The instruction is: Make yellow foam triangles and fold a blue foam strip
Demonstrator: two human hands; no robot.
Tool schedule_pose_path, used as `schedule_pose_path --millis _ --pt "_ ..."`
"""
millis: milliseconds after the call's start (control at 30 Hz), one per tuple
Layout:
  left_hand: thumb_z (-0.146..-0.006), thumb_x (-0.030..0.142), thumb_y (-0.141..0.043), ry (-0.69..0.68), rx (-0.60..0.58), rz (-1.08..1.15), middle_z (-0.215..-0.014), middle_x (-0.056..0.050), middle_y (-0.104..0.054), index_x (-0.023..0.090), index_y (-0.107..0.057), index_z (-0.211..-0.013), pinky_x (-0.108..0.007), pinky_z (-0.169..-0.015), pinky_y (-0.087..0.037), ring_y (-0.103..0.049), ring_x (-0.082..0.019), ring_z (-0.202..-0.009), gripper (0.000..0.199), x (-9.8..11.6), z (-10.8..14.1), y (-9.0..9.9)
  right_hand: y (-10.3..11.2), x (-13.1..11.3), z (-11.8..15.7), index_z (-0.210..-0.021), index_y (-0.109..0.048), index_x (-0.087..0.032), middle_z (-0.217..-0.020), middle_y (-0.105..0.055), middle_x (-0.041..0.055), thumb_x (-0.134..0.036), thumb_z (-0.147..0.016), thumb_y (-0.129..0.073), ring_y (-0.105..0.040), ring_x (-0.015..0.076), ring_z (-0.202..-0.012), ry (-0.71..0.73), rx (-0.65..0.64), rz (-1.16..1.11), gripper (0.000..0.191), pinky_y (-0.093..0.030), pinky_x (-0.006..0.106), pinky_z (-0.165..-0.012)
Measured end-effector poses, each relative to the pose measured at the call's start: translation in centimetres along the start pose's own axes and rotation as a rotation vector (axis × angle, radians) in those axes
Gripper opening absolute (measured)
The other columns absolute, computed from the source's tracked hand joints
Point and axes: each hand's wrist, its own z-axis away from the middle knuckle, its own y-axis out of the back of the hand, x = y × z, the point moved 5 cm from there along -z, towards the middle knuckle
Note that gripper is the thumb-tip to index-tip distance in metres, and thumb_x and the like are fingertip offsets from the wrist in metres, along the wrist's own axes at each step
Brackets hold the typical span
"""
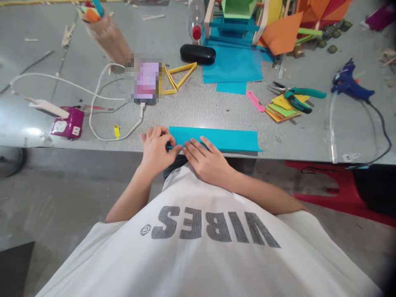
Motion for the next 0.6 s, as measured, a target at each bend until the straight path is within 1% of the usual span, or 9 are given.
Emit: schedule_pose_path --millis 67,133,300,467,600 --pt "-0.094 0.033 -0.082 0.006 0.006 0.005 -0.121 -0.012 -0.069 0.023 -0.07 -0.084 -0.06 -0.107 -0.044 -0.061 -0.038 -0.124 0.019 0.0 0.1 0.0 -1.0 0.0 -0.5 -0.167 -0.062 -0.007 -0.175 -0.058 0.0223 -0.027 -0.116 -0.056 -0.055 0.0388 -0.165 -0.01 -0.007 -0.036 0.056 -0.043 0.059 -0.139" --pt "-0.094 0.033 -0.083 0.012 0.008 0.013 -0.121 -0.011 -0.07 0.023 -0.07 -0.084 -0.06 -0.108 -0.044 -0.061 -0.038 -0.125 0.019 -0.1 0.1 -0.1 -1.5 0.2 -0.2 -0.168 -0.061 -0.006 -0.176 -0.056 0.0234 -0.033 -0.117 -0.058 -0.054 0.039 -0.167 -0.022 0.007 -0.042 0.058 -0.046 0.058 -0.138" --pt "-0.094 0.035 -0.085 0.031 0.002 0.033 -0.122 -0.011 -0.07 0.023 -0.071 -0.083 -0.062 -0.11 -0.043 -0.062 -0.038 -0.127 0.021 -0.2 0.1 -0.1 -1.5 1.2 1.9 -0.167 -0.062 -0.005 -0.174 -0.055 0.0233 -0.034 -0.118 -0.057 -0.054 0.0375 -0.167 -0.044 0.06 -0.017 0.057 -0.048 0.056 -0.137" --pt "-0.094 0.036 -0.085 0.041 0.001 0.04 -0.12 -0.01 -0.069 0.023 -0.07 -0.082 -0.062 -0.111 -0.043 -0.062 -0.037 -0.125 0.023 -0.3 0.0 0.0 -1.5 2.8 4.4 -0.171 -0.059 -0.013 -0.176 -0.054 0.0205 -0.03 -0.117 -0.059 -0.052 0.0386 -0.168 -0.124 0.051 -0.079 0.057 -0.049 0.061 -0.137" --pt "-0.094 0.037 -0.083 0.041 -0.004 0.045 -0.12 -0.011 -0.069 0.023 -0.07 -0.081 -0.063 -0.111 -0.044 -0.062 -0.036 -0.124 0.023 -0.4 0.0 -0.1 -1.4 3.9 6.6 -0.171 -0.06 -0.019 -0.173 -0.059 0.0173 -0.03 -0.116 -0.06 -0.057 0.0383 -0.164 -0.191 0.071 -0.088 0.057 -0.051 0.062 -0.135"
